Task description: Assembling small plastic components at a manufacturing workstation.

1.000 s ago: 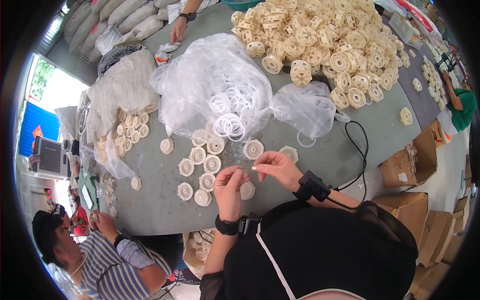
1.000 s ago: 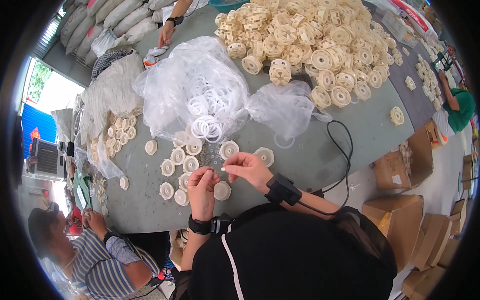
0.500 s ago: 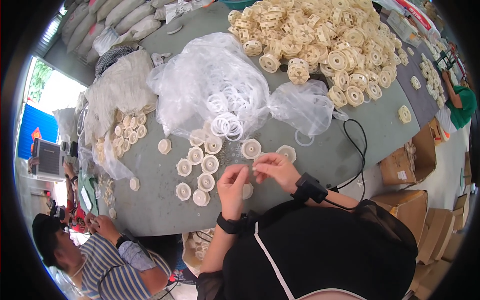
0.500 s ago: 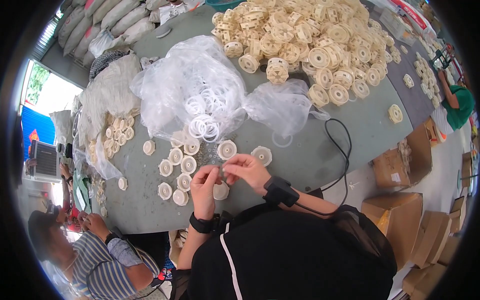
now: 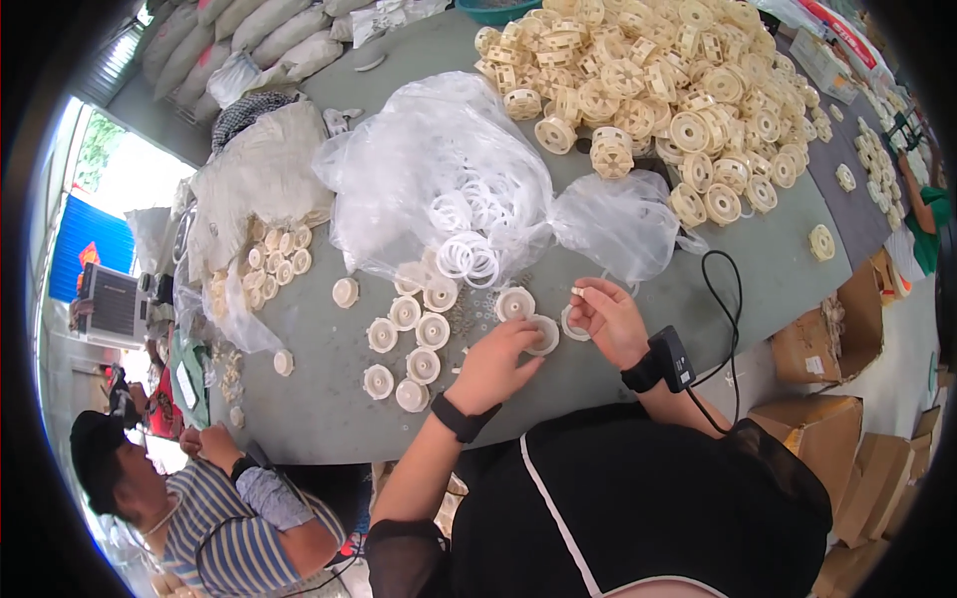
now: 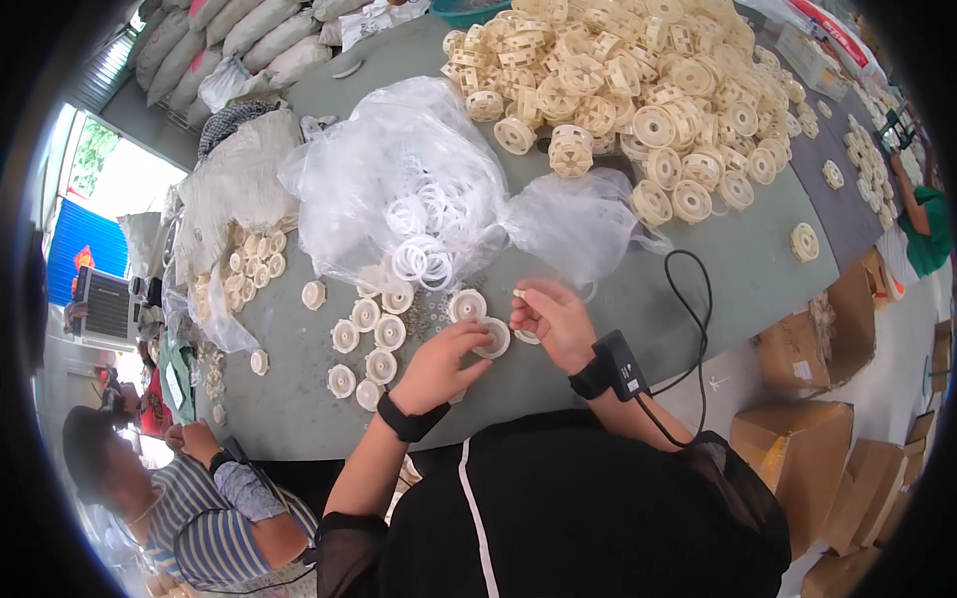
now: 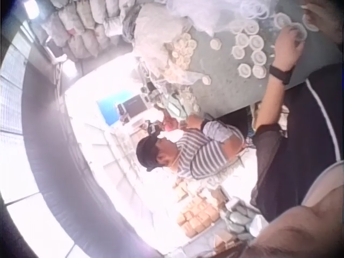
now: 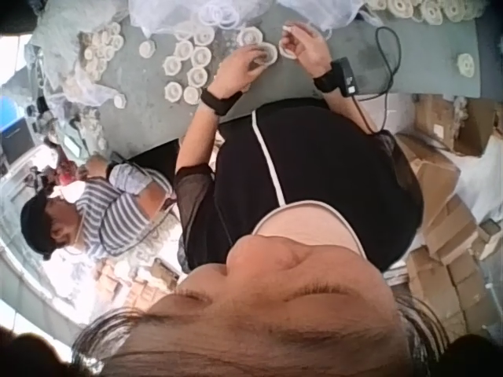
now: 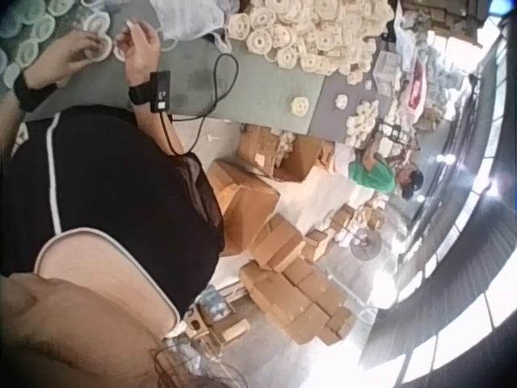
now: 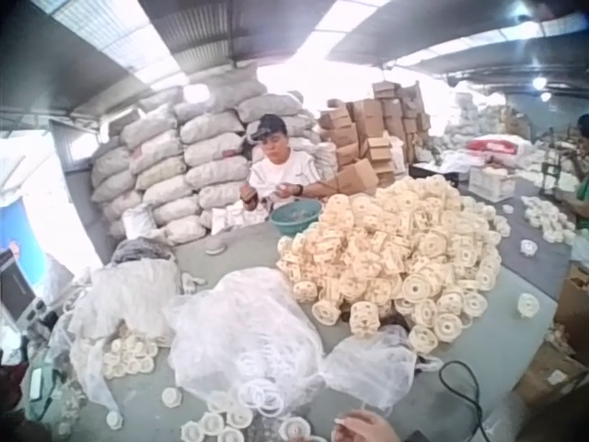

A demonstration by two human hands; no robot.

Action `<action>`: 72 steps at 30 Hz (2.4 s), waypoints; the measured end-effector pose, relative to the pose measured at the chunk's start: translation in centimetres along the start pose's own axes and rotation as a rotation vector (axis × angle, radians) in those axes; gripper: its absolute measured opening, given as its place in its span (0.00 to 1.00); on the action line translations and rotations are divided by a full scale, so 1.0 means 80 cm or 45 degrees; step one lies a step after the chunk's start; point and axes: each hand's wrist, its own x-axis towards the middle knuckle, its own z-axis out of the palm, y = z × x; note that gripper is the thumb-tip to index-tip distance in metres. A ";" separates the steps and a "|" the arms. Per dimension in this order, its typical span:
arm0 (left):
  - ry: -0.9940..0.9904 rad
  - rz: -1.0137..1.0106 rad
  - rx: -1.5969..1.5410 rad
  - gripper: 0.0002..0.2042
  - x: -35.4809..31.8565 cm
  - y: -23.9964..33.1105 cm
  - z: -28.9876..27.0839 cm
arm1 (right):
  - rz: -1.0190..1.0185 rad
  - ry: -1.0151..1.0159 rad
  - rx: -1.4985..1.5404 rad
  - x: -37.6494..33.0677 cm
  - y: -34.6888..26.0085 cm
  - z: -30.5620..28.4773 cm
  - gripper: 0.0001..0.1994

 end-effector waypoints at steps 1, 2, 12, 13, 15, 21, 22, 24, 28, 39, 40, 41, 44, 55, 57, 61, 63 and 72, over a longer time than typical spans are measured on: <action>0.000 0.003 0.003 0.13 0.000 -0.007 -0.006 | 0.002 -0.005 0.011 0.000 -0.003 -0.003 0.08; 0.077 -0.201 -0.004 0.11 -0.002 -0.017 -0.016 | -0.001 -0.006 0.014 0.000 -0.005 -0.005 0.08; 0.376 -0.595 0.625 0.14 -0.004 -0.112 -0.066 | 0.107 -0.206 0.060 0.002 0.010 0.003 0.05; 0.351 -0.577 0.620 0.13 -0.004 -0.113 -0.067 | 0.090 -0.149 -0.019 0.002 0.008 0.004 0.05; 0.327 -0.554 0.617 0.12 -0.003 -0.115 -0.068 | 0.069 -0.091 -0.095 0.005 0.004 0.002 0.05; 0.373 -0.562 0.391 0.09 -0.007 -0.124 -0.069 | 0.052 -0.120 0.037 0.010 -0.008 -0.011 0.06; 0.383 -0.578 0.383 0.09 -0.005 -0.122 -0.069 | 0.053 -0.123 0.035 0.010 -0.006 -0.009 0.06; 0.396 -0.595 0.376 0.09 -0.003 -0.122 -0.067 | 0.093 -0.153 0.046 0.008 -0.001 -0.001 0.06; 0.421 -0.713 0.302 0.09 -0.001 -0.131 -0.065 | 0.115 -0.161 -0.009 0.006 0.008 0.014 0.05; 0.677 -0.825 0.152 0.09 -0.033 -0.065 -0.092 | 0.179 -0.261 -0.176 -0.009 0.015 0.027 0.05; 0.800 -0.771 0.076 0.08 -0.036 -0.056 -0.090 | 0.185 -0.262 -0.173 -0.009 0.017 0.031 0.05; 0.921 -0.716 -0.003 0.06 -0.038 -0.046 -0.086 | 0.186 -0.265 -0.213 -0.009 0.020 0.034 0.05; 1.047 -0.595 -0.469 0.03 -0.037 -0.017 -0.059 | 0.161 -0.323 -0.307 -0.011 0.027 0.051 0.06; 1.069 -0.395 -1.010 0.03 -0.028 0.041 -0.025 | -0.052 -0.437 -0.497 -0.017 0.027 0.080 0.07; 1.065 -0.406 -0.954 0.03 -0.029 0.041 -0.023 | -0.058 -0.454 -0.483 -0.019 0.028 0.081 0.07; 0.998 -0.391 -0.953 0.03 -0.029 0.049 -0.021 | -0.071 -0.444 -0.538 -0.021 0.027 0.079 0.06; 0.999 -0.375 -0.968 0.03 -0.029 0.048 -0.020 | -0.049 -0.454 -0.533 -0.021 0.026 0.079 0.06; 0.928 -0.366 -0.955 0.05 -0.035 0.046 -0.018 | -0.220 -0.348 -0.993 -0.016 0.017 0.071 0.15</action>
